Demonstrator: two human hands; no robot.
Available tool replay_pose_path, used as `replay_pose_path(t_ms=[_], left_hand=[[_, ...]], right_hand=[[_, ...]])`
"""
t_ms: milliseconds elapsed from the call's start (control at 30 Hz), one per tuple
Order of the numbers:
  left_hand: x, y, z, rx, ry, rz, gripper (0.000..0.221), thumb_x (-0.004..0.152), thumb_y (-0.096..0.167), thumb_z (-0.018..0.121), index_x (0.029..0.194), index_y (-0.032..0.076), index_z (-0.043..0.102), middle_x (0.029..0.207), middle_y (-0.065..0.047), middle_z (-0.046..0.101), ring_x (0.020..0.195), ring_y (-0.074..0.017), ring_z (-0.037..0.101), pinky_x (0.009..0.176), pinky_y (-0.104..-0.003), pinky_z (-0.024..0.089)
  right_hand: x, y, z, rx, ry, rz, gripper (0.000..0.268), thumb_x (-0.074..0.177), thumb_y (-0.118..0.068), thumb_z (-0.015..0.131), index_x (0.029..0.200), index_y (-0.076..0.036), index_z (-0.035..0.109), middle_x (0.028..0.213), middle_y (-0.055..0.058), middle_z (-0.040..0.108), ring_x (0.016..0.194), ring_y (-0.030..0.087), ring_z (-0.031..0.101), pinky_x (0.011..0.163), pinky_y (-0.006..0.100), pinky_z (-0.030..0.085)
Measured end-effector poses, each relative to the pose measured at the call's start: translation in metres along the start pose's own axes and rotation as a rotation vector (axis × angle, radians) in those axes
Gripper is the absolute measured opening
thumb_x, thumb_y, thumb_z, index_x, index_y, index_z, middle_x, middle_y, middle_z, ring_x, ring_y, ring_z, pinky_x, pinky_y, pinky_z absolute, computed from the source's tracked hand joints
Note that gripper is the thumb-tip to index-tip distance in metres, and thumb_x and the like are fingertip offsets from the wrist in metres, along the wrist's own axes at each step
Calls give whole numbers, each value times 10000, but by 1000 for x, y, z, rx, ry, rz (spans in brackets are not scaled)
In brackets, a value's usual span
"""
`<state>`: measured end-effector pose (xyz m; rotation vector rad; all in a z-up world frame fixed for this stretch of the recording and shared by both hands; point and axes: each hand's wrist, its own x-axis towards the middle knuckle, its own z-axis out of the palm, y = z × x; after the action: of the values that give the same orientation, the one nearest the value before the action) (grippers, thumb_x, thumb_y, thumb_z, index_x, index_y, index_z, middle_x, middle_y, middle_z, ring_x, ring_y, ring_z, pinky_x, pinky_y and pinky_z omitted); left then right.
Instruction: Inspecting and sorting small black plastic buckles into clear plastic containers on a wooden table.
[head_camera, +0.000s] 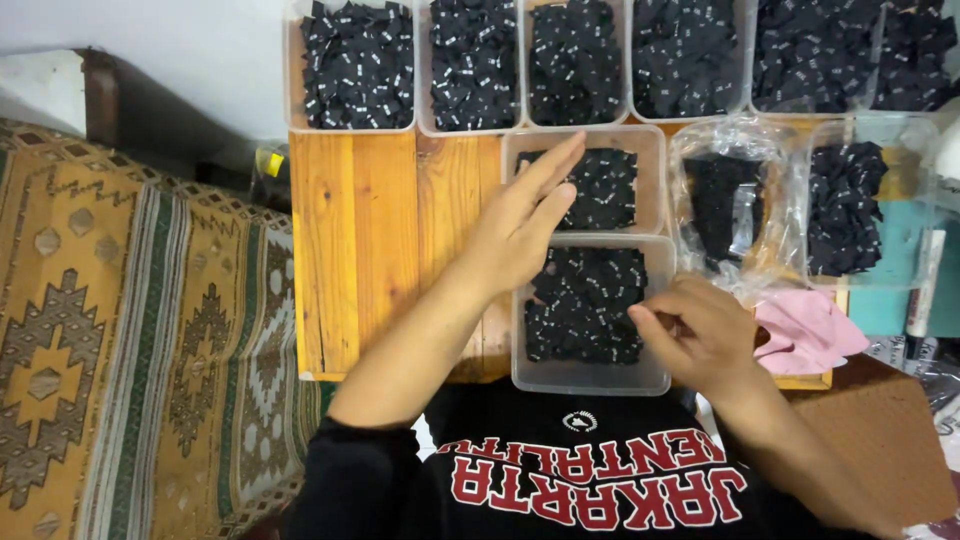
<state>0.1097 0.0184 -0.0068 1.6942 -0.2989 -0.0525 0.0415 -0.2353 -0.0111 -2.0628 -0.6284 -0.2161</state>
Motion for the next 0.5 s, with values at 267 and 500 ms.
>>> replay_pose_path(t_ms=[267,500], left_hand=[[-40,4,-3,349,227,98,372,980,235,655,1352,222,663,1352,-20,693,1322,-234,634,1145,-455,399],[-69,-10,10,200,543,32,357,892,138,736,1246,119,699,1325,-114,654,1196,-301,659,909,-361,556]], right_hand=[[3,5,8,-106,-84,-100,115,924,-121,748,850,-52,692,597,78,529,548,301,555,533,408,466],[1,10,13,-157,-68,-200,100,915,-116,752,841,-58,718,614,69,545,558,286,572,560,391,480]])
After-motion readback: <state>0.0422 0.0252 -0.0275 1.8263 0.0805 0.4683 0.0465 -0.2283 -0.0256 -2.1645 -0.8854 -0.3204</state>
